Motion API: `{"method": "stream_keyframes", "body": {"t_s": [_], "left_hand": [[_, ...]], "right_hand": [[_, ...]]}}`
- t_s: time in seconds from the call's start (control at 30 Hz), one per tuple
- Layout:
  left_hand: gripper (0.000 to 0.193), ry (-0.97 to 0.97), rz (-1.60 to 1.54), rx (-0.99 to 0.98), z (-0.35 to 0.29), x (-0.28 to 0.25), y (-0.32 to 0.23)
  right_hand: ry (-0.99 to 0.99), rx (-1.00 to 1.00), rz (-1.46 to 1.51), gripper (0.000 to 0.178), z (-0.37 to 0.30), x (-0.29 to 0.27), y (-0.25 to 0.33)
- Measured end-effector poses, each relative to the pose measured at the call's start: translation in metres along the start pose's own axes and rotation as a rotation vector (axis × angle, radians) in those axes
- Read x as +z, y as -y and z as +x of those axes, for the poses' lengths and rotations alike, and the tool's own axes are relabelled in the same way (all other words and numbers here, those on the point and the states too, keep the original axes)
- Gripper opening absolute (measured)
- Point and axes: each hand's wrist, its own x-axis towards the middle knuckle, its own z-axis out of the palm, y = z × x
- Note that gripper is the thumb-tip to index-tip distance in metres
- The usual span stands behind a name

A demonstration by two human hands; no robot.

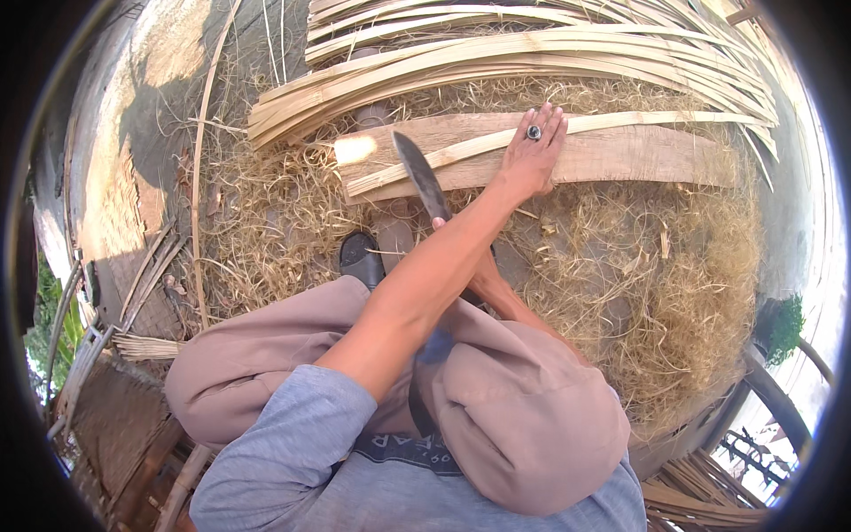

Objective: The person sits on the ground and uses a knife to split long bamboo strips into thinner pieces. They repeatedly position the strips on a wooden board and shave them with the blade, accumulating a pile of finished strips.

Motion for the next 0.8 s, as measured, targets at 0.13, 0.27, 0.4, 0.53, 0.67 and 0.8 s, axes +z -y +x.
{"method": "stream_keyframes", "body": {"t_s": [0.13, 0.27, 0.4, 0.53, 0.67, 0.8], "left_hand": [[0.118, -0.065, 0.041, -0.026, 0.002, 0.002, -0.002], [0.118, -0.005, -0.051, 0.004, 0.004, -0.003, -0.003], [0.123, -0.032, 0.045, -0.024, -0.001, 0.0, -0.001], [0.12, 0.193, -0.027, -0.002, 0.003, -0.017, 0.0], [0.126, 0.137, -0.103, 0.019, 0.007, -0.023, -0.001], [0.094, -0.184, -0.342, -0.022, 0.006, 0.0, 0.027]], "right_hand": [[0.052, 0.069, 0.124, 0.036, 0.0, 0.014, 0.016], [-0.014, 0.06, 0.235, 0.04, 0.003, 0.016, 0.017], [0.187, -0.05, -0.265, 0.041, -0.012, 0.02, 0.02], [0.297, 0.005, 0.081, 0.035, 0.002, 0.005, 0.004], [0.418, -0.047, 0.667, 0.032, -0.009, 0.009, -0.023], [0.3, -0.177, 0.229, 0.028, -0.015, 0.031, 0.01]]}}
